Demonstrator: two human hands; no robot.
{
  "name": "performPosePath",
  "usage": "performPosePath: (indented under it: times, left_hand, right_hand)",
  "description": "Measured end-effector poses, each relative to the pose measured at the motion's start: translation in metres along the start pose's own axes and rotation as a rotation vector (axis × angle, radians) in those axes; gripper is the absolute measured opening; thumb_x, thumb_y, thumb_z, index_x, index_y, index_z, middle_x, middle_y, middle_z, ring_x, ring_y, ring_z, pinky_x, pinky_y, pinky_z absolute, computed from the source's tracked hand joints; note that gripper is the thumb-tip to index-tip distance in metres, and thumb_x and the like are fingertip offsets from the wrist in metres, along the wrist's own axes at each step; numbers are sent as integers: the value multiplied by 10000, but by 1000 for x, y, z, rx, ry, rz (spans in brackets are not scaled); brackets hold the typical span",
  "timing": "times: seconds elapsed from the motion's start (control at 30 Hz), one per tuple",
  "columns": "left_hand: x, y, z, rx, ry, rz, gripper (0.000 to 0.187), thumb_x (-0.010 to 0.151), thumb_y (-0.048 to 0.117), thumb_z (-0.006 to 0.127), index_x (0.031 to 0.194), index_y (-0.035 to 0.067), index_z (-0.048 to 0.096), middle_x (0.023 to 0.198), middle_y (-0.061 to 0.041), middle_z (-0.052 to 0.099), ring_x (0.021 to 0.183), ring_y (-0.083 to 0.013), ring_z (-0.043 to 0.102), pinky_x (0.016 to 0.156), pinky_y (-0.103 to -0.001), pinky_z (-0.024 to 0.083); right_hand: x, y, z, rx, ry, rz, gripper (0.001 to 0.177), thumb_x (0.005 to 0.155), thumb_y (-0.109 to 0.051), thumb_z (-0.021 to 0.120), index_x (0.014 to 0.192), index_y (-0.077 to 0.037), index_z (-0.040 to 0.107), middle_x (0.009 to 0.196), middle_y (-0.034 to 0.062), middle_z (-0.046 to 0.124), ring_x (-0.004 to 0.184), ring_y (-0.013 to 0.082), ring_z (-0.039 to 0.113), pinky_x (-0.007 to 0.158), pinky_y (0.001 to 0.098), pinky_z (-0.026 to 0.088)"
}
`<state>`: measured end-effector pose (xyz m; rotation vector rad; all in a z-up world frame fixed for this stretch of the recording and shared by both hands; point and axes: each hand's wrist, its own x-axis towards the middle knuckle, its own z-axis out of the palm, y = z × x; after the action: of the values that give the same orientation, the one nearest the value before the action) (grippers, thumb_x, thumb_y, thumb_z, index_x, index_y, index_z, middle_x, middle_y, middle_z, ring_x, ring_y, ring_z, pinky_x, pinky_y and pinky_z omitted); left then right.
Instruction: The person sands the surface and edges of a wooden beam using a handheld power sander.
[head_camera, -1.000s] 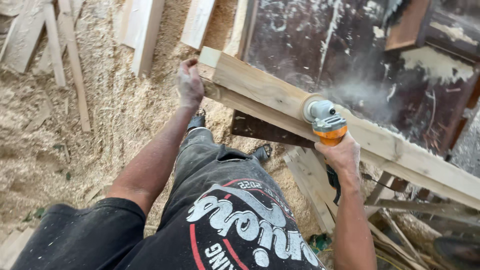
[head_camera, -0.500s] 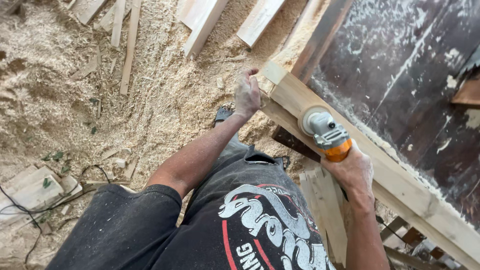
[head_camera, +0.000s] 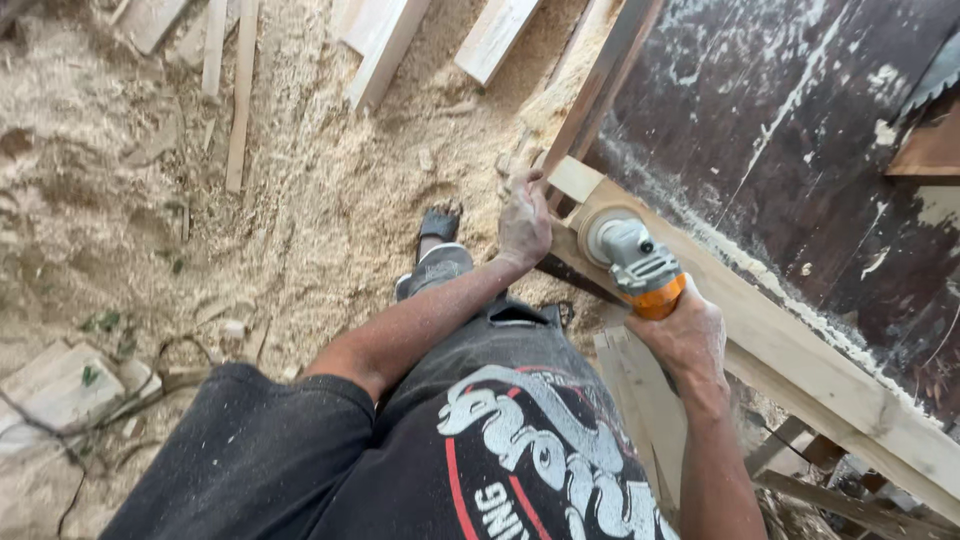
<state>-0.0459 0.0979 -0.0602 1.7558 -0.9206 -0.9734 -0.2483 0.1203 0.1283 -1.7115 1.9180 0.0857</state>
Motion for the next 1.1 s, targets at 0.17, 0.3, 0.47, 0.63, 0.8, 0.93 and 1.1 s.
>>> performPosePath:
  times: [0.17,0.3,0.47,0.63,0.8,0.93,1.1]
  left_hand:
    - [-7,5,8,-2,-73,-147,393,1047,239,346,1382,82,478,998,-223,728,831,-368,722,767,-478,560]
    - [-15,-5,15,9,91,91,350,1073,211,414,1366,52,522,1044,-215,726,808,-315,711,716,-452,558]
    - [-10,7,5,-33,-99,-144,401,1038,203,349,1387,49,476,841,-145,704,614,-204,654,581,-373,554]
    - [-11,8,6,-33,-100,-116,389,1045,192,344,1380,38,466,957,-125,704,626,-178,652,572,-345,567]
    - [-8,17,1,-121,-151,-234,401,1022,200,334,1376,48,444,971,-140,700,672,-168,681,603,-342,574]
    - [-8,18,-1,-91,-117,-134,383,1044,194,354,1375,51,484,980,-151,716,722,-174,686,680,-339,590]
    - [-8,11,4,-74,-56,-32,376,1035,177,383,1366,43,501,1040,-148,697,715,-184,684,671,-360,569]
  right_hand:
    - [0,5,-3,-24,-12,-69,627,647,-294,887,1188,-70,666,946,191,763,876,344,750,789,452,590]
    - [-2,24,-6,-55,-93,71,688,659,-334,896,1254,-106,639,1008,162,770,882,306,754,823,427,604]
    - [-21,55,-7,14,-108,146,649,694,-342,876,1256,-115,645,1051,132,776,896,253,758,866,395,615]
    - [-16,30,-1,-26,-131,125,632,708,-365,838,1257,-123,639,968,137,778,844,280,766,807,410,617]
    - [-11,-1,1,-11,-68,5,595,722,-426,858,1177,-97,658,953,143,774,866,285,760,815,426,598]
    - [-18,9,-1,-25,-98,87,679,687,-354,835,1294,-126,636,937,154,765,833,305,758,797,433,604]
    - [-33,28,1,-10,-71,107,681,658,-339,863,1257,-100,646,961,163,765,860,312,758,804,440,600]
